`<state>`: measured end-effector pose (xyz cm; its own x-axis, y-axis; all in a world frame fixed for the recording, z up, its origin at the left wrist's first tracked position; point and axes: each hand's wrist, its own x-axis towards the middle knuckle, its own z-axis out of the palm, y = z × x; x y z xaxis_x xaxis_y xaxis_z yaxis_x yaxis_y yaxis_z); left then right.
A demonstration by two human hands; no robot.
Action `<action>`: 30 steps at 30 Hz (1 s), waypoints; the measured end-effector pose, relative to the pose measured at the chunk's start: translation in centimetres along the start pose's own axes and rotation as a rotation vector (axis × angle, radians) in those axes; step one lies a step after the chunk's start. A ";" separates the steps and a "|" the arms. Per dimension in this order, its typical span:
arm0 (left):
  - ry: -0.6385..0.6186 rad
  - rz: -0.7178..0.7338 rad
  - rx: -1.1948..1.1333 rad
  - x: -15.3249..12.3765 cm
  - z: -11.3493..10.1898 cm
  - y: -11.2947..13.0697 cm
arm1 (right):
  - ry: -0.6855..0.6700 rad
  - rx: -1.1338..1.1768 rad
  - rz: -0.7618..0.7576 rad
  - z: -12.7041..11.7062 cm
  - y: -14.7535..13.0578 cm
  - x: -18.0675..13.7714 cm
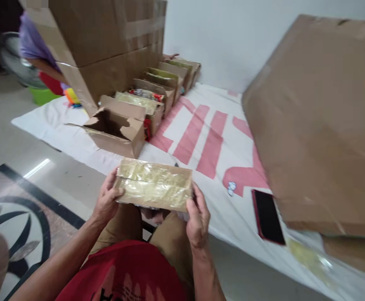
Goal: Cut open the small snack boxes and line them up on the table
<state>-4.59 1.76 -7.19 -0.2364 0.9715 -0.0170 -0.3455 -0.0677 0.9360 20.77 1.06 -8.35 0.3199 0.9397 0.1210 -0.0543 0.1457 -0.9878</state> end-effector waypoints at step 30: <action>0.316 -0.255 -0.248 3.3 -3.2 3.4 | -0.312 -0.412 -0.856 4.8 -4.2 -8.1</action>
<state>-9.46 3.98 -5.22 -0.3675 0.8501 -0.3771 -0.6255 0.0742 0.7767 13.84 -5.64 -4.70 -0.1676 0.6165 0.7693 0.4296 0.7480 -0.5059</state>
